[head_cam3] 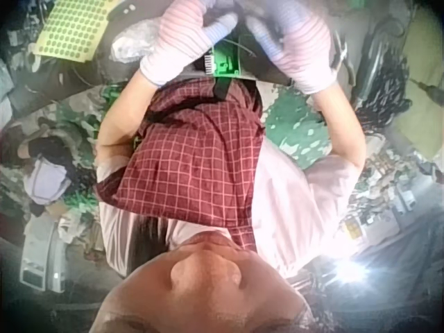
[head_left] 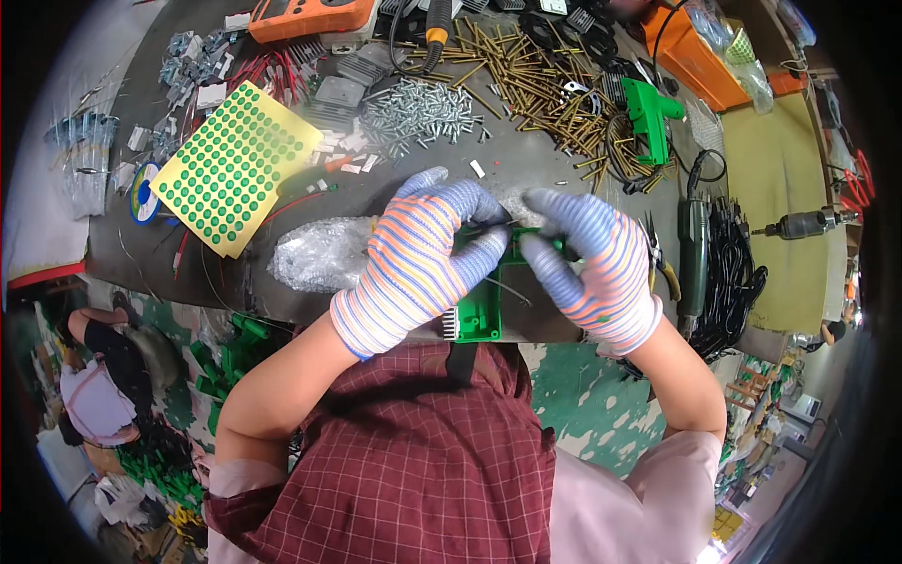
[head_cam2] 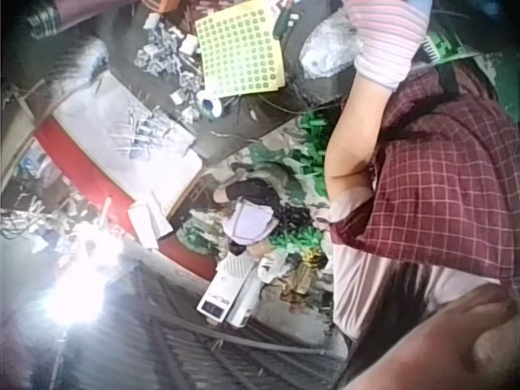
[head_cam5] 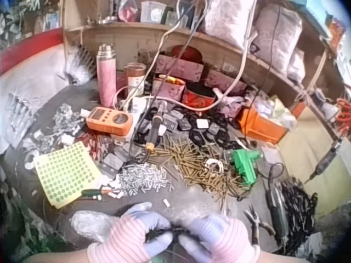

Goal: Assembling a handheld electronic device with a green plastic housing, including wiring and soldering.

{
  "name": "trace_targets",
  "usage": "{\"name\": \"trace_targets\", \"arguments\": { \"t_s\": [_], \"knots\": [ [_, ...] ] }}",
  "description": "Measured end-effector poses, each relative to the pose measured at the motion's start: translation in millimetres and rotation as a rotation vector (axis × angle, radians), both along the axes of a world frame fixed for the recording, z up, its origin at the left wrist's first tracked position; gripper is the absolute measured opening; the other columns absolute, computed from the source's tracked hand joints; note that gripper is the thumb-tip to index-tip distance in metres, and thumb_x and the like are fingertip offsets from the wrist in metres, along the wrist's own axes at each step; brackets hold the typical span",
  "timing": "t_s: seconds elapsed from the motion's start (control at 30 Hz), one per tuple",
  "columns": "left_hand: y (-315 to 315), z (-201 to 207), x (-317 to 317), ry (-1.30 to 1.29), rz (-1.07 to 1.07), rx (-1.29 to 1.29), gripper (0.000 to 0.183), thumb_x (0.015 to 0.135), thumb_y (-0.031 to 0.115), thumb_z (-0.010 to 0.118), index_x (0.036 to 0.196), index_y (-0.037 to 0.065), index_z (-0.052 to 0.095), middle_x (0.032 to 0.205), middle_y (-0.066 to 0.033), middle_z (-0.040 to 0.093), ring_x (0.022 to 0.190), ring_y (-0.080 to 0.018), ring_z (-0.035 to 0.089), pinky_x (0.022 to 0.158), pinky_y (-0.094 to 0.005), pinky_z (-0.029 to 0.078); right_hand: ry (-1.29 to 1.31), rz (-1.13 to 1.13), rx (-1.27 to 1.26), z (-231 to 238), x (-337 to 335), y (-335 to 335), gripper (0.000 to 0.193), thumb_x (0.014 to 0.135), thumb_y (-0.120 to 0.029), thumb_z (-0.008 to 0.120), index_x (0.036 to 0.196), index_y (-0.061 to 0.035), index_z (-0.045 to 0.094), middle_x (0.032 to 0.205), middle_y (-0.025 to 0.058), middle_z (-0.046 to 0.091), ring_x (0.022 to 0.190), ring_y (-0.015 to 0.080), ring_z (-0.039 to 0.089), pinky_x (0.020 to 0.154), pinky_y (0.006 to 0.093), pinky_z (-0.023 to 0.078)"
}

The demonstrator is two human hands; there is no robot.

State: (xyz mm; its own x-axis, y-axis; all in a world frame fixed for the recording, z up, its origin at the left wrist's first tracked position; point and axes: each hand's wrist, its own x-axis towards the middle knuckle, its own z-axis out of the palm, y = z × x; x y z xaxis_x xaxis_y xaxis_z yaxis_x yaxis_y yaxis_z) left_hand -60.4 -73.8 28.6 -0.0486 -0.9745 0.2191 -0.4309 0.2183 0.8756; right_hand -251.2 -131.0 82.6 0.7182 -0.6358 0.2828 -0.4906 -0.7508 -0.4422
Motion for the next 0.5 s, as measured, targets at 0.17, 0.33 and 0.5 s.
{"name": "trace_targets", "arguments": {
  "t_s": [0.17, 0.33, 0.5],
  "knots": [
    [3.7, -3.7, -0.3, -0.094, 0.003, -0.099, 0.017, 0.079, 0.014, 0.073, 0.094, 0.007, 0.068, 0.086, -0.0076, 0.070, 0.083, -0.0292, 0.067, 0.107, -0.0481, 0.041, 0.066, 0.129, -0.317, -26.1, -6.7, -5.1, 0.028, 0.073, -0.017, 0.078, 0.098, -0.0117, 0.069, 0.081, 0.0053, 0.066, 0.069, 0.0261, 0.063, 0.060, 0.0390, 0.050],
    [7.8, -14.9, -5.0, -0.153, 0.058, -0.292, 0.020, 0.076, 0.017, 0.076, 0.094, 0.010, 0.067, 0.090, -0.0052, 0.067, 0.089, -0.0264, 0.064, 0.103, -0.0493, 0.044, 0.039, 0.086, -0.234, -24.1, -3.4, -1.8, 0.022, 0.072, -0.012, 0.077, 0.091, -0.0109, 0.065, 0.082, 0.0071, 0.065, 0.072, 0.0286, 0.063, 0.064, 0.0405, 0.051],
    [7.6, -23.2, -6.9, -0.377, 0.160, -0.480, 0.022, 0.070, 0.016, 0.075, 0.090, 0.012, 0.067, 0.085, -0.0038, 0.065, 0.085, -0.0235, 0.064, 0.099, -0.0483, 0.047, 0.087, -0.050, 0.038, -22.2, 3.9, 4.9, 0.013, 0.082, -0.009, 0.069, 0.091, -0.0054, 0.062, 0.074, 0.0109, 0.063, 0.067, 0.0331, 0.062, 0.062, 0.0410, 0.049]
  ]
}}
